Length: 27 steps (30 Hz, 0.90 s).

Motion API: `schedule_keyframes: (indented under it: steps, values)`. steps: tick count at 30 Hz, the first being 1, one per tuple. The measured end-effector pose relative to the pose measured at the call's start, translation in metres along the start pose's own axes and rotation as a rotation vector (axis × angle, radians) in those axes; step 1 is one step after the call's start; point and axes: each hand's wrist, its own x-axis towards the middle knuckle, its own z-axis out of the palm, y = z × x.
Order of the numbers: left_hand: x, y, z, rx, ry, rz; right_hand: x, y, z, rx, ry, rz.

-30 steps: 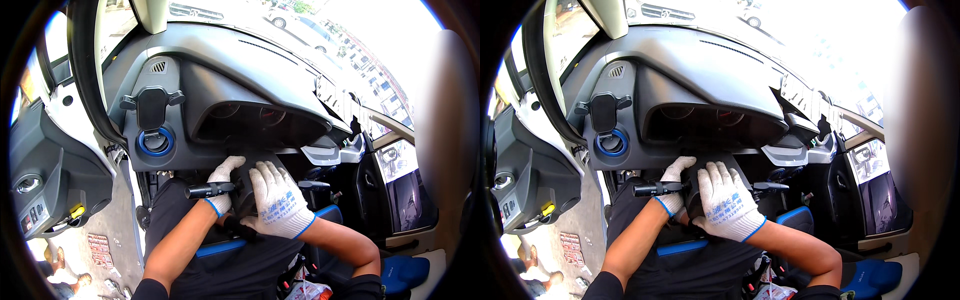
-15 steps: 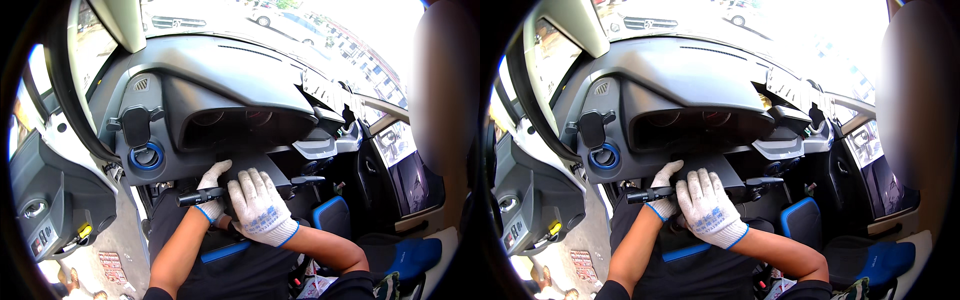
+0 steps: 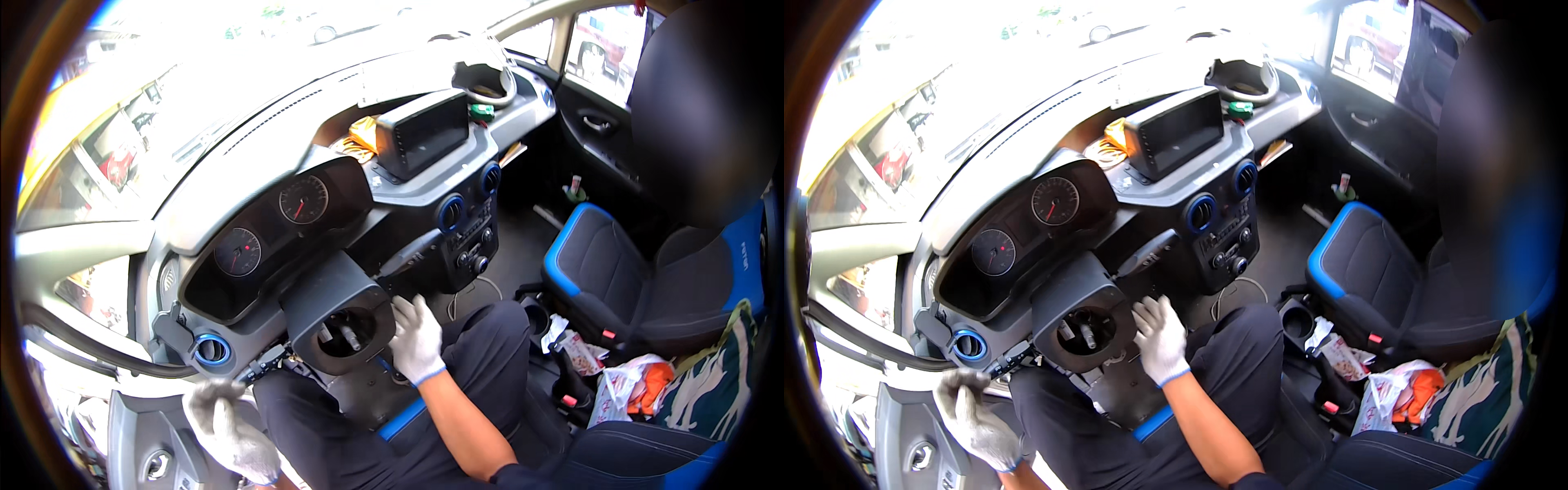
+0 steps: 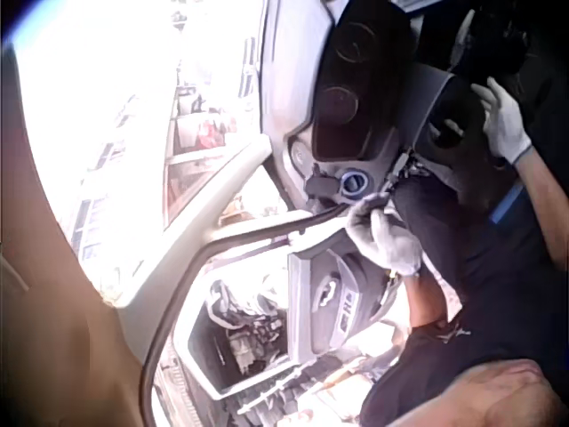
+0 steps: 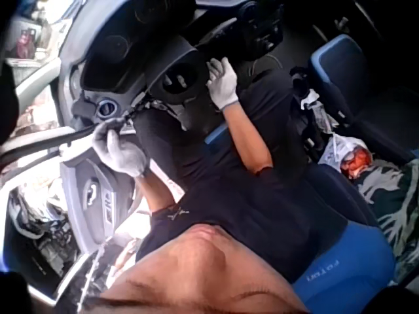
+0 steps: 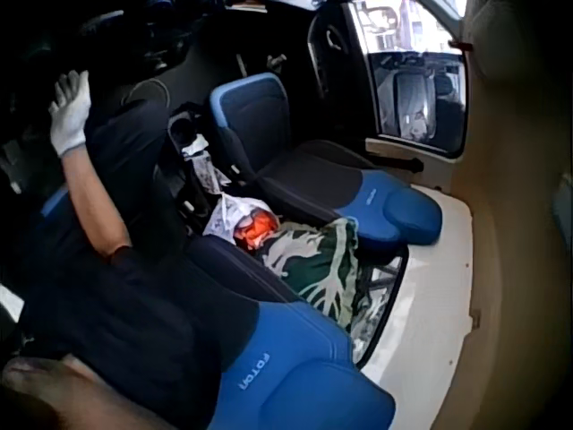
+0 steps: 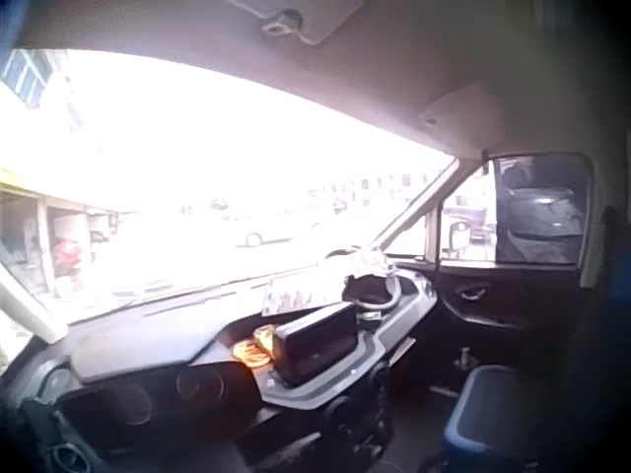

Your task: The person removes a dashboard panel, disconnects wiring, and reattaches the panel inside a car. They then use a socket wrench to tighten bolts on the steering column area.

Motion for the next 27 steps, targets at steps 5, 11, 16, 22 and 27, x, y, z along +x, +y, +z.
schedule_keyframes:
  steps: [5,11,16,22,27]
  values:
    - [0.082,0.035,0.159,0.832,-1.023,0.031,0.030,0.036,0.050,0.335,-0.214,0.272]
    - [0.128,-0.064,0.187,1.160,-1.603,0.407,0.027,0.036,0.074,0.796,-0.744,0.280]
    - [0.104,-0.072,0.199,0.854,-1.258,-0.335,0.028,0.039,0.078,0.595,-0.253,0.273]
    - [0.098,-0.068,0.219,0.829,-1.150,-0.556,0.020,0.011,0.091,0.619,-0.153,0.291]
    - [0.104,-0.071,0.227,1.122,-1.344,-0.224,0.028,0.002,0.090,0.531,-0.100,0.306]
